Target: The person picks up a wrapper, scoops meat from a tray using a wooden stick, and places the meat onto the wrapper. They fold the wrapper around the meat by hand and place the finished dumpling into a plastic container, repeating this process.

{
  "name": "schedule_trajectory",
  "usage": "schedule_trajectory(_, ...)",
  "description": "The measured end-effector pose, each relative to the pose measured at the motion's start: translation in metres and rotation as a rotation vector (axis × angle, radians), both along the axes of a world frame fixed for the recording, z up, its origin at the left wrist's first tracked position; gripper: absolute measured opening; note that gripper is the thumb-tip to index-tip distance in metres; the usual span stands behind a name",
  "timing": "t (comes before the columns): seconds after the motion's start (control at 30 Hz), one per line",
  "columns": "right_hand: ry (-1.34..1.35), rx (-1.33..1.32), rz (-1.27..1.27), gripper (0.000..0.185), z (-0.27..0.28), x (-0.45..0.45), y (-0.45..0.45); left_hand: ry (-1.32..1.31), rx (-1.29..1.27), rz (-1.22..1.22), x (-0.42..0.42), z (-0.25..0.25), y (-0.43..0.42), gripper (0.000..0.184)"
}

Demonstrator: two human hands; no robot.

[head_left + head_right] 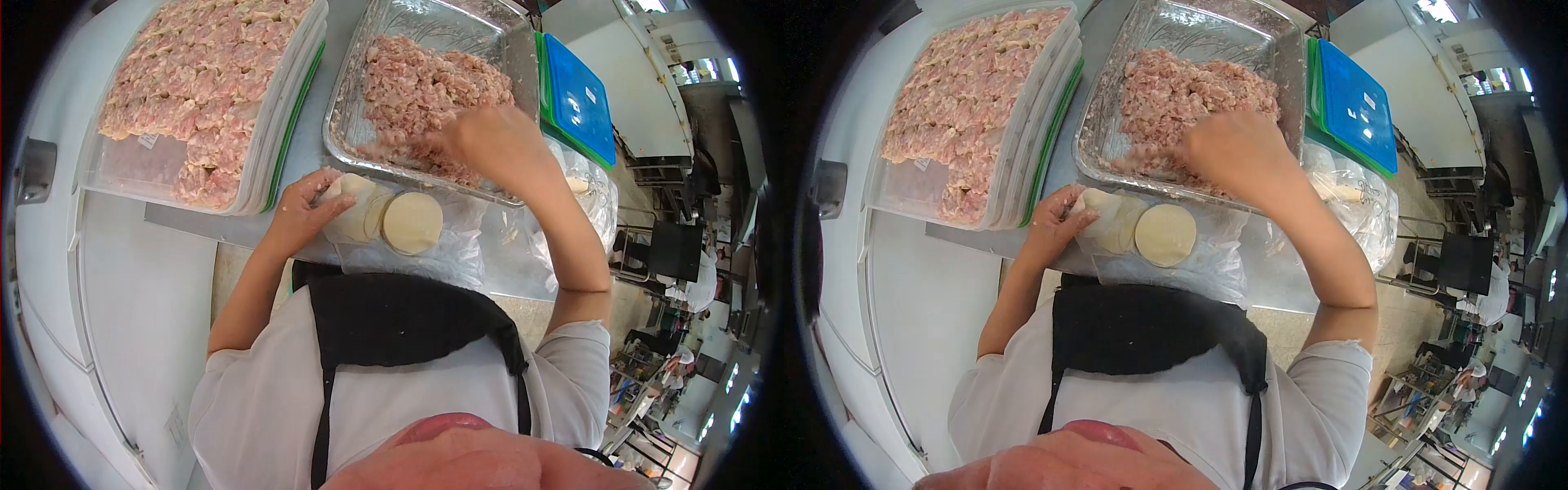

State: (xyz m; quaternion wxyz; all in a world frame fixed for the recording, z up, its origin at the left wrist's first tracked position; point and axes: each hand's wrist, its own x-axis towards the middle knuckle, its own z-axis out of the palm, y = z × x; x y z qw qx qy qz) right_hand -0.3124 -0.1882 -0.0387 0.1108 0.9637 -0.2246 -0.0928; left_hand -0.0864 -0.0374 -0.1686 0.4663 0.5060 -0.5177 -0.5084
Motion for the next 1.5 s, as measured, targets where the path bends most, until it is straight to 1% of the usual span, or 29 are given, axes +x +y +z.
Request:
schedule_trajectory(0.13, -0.043, 0.012, 0.021, 0.016, -0.039, 0.004, 0.019, 0.148, 0.136, 0.010, 0.004, -0.015, 0.002, 0.022)
schedule_trajectory(0.2, -0.048, -0.006, 0.044, 0.017, -0.024, -0.003, 0.024, 0.713, 0.227, 0.139, 0.000, -0.019, 0.006, 0.024)
schedule_trajectory(0.23, -0.055, -0.021, 0.060, 0.017, -0.013, -0.008, 0.024, 0.713, 0.230, 0.137, 0.001, -0.018, 0.007, 0.024)
schedule_trajectory(0.3, 0.029, 0.035, -0.005, 0.017, -0.004, -0.016, 0.006, 0.203, 0.125, -0.010, 0.007, -0.013, 0.007, 0.027)
schedule_trajectory(0.33, 0.075, 0.003, -0.117, 0.017, -0.004, -0.016, 0.003, 0.203, 0.124, -0.010, 0.005, -0.011, 0.007, 0.027)
schedule_trajectory(0.37, 0.120, -0.026, -0.231, 0.017, -0.005, -0.017, 0.003, 0.057, 0.016, 0.009, 0.001, -0.010, 0.007, 0.027)
schedule_trajectory(0.4, 0.117, -0.025, -0.234, 0.017, -0.019, -0.015, 0.008, -0.090, -0.094, 0.026, -0.001, -0.008, 0.007, 0.028)
schedule_trajectory(0.43, -0.015, 0.046, -0.172, 0.017, -0.042, -0.009, 0.018, -0.093, -0.093, 0.023, -0.001, -0.005, 0.006, 0.028)
schedule_trajectory(0.5, -0.148, 0.114, -0.107, 0.017, -0.053, 0.004, 0.032, -0.724, -0.358, 0.025, -0.003, 0.002, 0.004, 0.025)
schedule_trajectory(0.53, -0.159, 0.141, -0.138, 0.020, -0.047, 0.010, 0.038, -0.728, -0.361, 0.025, -0.005, -0.001, 0.001, 0.025)
schedule_trajectory(0.6, -0.180, 0.166, -0.165, 0.023, -0.046, 0.010, 0.039, -0.755, -0.677, 0.079, -0.008, -0.010, -0.001, 0.024)
schedule_trajectory(0.63, -0.236, 0.274, -0.222, 0.025, -0.051, 0.002, 0.033, -0.758, -0.679, 0.073, -0.010, -0.011, 0.003, 0.024)
schedule_trajectory(0.7, -0.297, 0.373, -0.282, 0.027, -0.057, -0.014, 0.028, -0.385, -0.158, 0.121, -0.013, -0.011, 0.008, 0.025)
schedule_trajectory(0.73, -0.411, 0.458, -0.274, 0.027, -0.058, -0.022, 0.028, -0.390, -0.164, 0.118, -0.013, -0.010, 0.008, 0.025)
schedule_trajectory(0.8, -0.533, 0.539, -0.258, 0.028, -0.058, -0.034, 0.031, -0.076, -0.094, 0.198, -0.012, -0.003, 0.002, 0.027)
schedule_trajectory(0.83, -0.690, 0.602, -0.290, 0.028, -0.058, -0.039, 0.033, -0.081, -0.099, 0.198, -0.014, 0.004, -0.002, 0.027)
schedule_trajectory(0.87, -0.847, 0.663, -0.321, 0.028, -0.057, -0.046, 0.035, 0.088, -0.046, 0.234, -0.018, 0.013, -0.007, 0.029)
schedule_trajectory(0.9, -0.854, 0.658, -0.319, 0.028, -0.056, -0.052, 0.033, 0.257, 0.007, 0.267, -0.024, 0.024, -0.013, 0.030)
schedule_trajectory(0.93, -0.928, 0.631, -0.281, 0.026, -0.056, -0.058, 0.029, 0.252, 0.001, 0.264, -0.029, 0.031, -0.018, 0.030)
schedule_trajectory(1.0, -1.009, 0.596, -0.242, 0.026, -0.052, -0.067, 0.025, 0.495, -0.138, 0.445, -0.039, 0.043, -0.028, 0.036)
schedule_trajectory(1.03, -1.001, 0.601, -0.334, 0.026, -0.048, -0.070, 0.025, 0.491, -0.143, 0.438, -0.042, 0.049, -0.033, 0.036)
schedule_trajectory(1.07, -0.990, 0.608, -0.426, 0.025, -0.044, -0.074, 0.026, 0.643, -0.161, 0.441, -0.044, 0.054, -0.038, 0.037)
schedule_trajectory(1.1, -0.993, 0.606, -0.427, 0.025, -0.040, -0.074, 0.030, 0.797, -0.179, 0.444, -0.047, 0.057, -0.044, 0.038)
schedule_trajectory(1.17, -1.069, 0.559, -0.399, 0.023, -0.035, -0.066, 0.037, 0.852, -0.114, 0.416, -0.056, 0.062, -0.058, 0.040)
schedule_trajectory(1.2, -1.069, 0.559, -0.396, 0.023, -0.039, -0.063, 0.038, 0.959, -0.032, 0.400, -0.065, 0.069, -0.064, 0.043)
schedule_trajectory(1.23, -1.029, 0.419, -0.303, 0.024, -0.048, -0.060, 0.037, 1.066, 0.049, 0.382, -0.073, 0.074, -0.070, 0.046)
schedule_trajectory(1.3, -0.985, 0.275, -0.209, 0.024, -0.054, -0.055, 0.040, 1.119, -0.004, 0.316, -0.081, 0.076, -0.082, 0.053)
schedule_trajectory(1.37, -0.668, 0.091, -0.292, 0.024, -0.056, -0.055, 0.054, 1.369, 0.064, 0.333, -0.083, 0.074, -0.091, 0.061)
schedule_trajectory(1.5, -0.530, 0.087, -0.322, 0.025, -0.017, -0.083, 0.053, 1.357, 0.060, 0.390, -0.082, 0.050, -0.109, 0.064)
